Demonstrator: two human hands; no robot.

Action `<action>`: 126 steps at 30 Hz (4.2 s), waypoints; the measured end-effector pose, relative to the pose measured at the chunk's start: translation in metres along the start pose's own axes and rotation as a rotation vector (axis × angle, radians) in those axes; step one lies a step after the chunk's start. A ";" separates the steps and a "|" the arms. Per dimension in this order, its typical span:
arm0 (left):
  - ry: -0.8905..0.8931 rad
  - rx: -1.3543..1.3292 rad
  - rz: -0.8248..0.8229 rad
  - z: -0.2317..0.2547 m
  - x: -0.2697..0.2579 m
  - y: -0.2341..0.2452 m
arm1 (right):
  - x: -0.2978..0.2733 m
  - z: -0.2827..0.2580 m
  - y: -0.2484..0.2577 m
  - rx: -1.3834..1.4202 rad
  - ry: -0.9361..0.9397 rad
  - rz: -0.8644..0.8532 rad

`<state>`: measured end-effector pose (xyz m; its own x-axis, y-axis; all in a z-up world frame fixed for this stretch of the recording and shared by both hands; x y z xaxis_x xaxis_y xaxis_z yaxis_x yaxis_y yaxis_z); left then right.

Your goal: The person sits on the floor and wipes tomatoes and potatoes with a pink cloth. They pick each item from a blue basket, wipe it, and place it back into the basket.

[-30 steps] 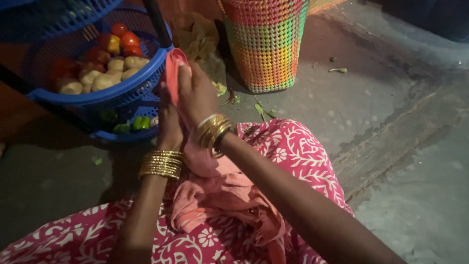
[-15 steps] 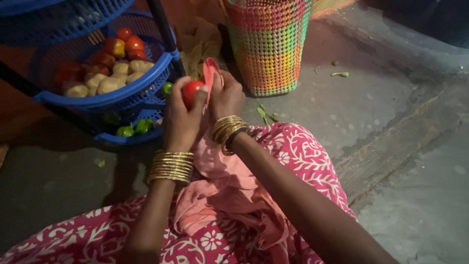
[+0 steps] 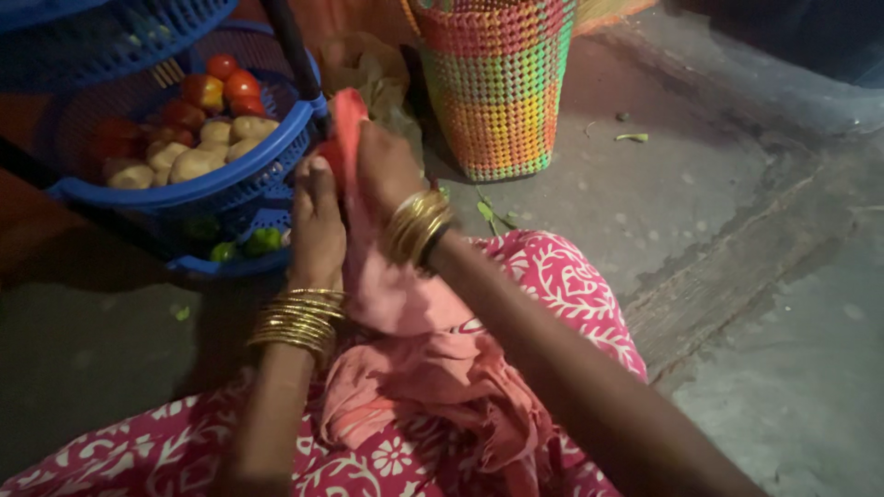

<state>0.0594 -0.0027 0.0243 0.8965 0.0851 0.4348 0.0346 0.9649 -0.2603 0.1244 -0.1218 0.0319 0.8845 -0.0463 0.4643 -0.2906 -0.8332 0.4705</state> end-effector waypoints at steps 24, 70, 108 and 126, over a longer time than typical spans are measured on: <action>0.109 0.301 0.115 -0.003 -0.014 0.021 | -0.044 -0.048 0.052 0.501 -0.124 0.446; -0.280 0.793 -0.049 0.051 -0.024 -0.005 | -0.006 0.062 -0.048 0.840 -0.426 -0.334; -0.428 0.821 0.169 0.093 -0.039 0.001 | -0.055 -0.060 0.048 -0.125 0.096 0.145; -0.248 0.779 0.052 0.022 0.143 0.089 | 0.088 -0.094 -0.037 -0.468 0.333 -0.070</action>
<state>0.1811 0.1010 0.0825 0.7616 0.0991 0.6404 -0.4029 0.8464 0.3483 0.1788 -0.0429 0.1256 0.7670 0.2391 0.5955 -0.4330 -0.4921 0.7552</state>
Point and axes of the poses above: each hand's wrist, its own x-axis towards the middle knuckle, its own y-axis out of the back of the hand, z = x × y, the point moved 6 cm from there along x, towards the middle knuckle, and after that the axes turned 8 degrees about -x, right-handed, at the moved point
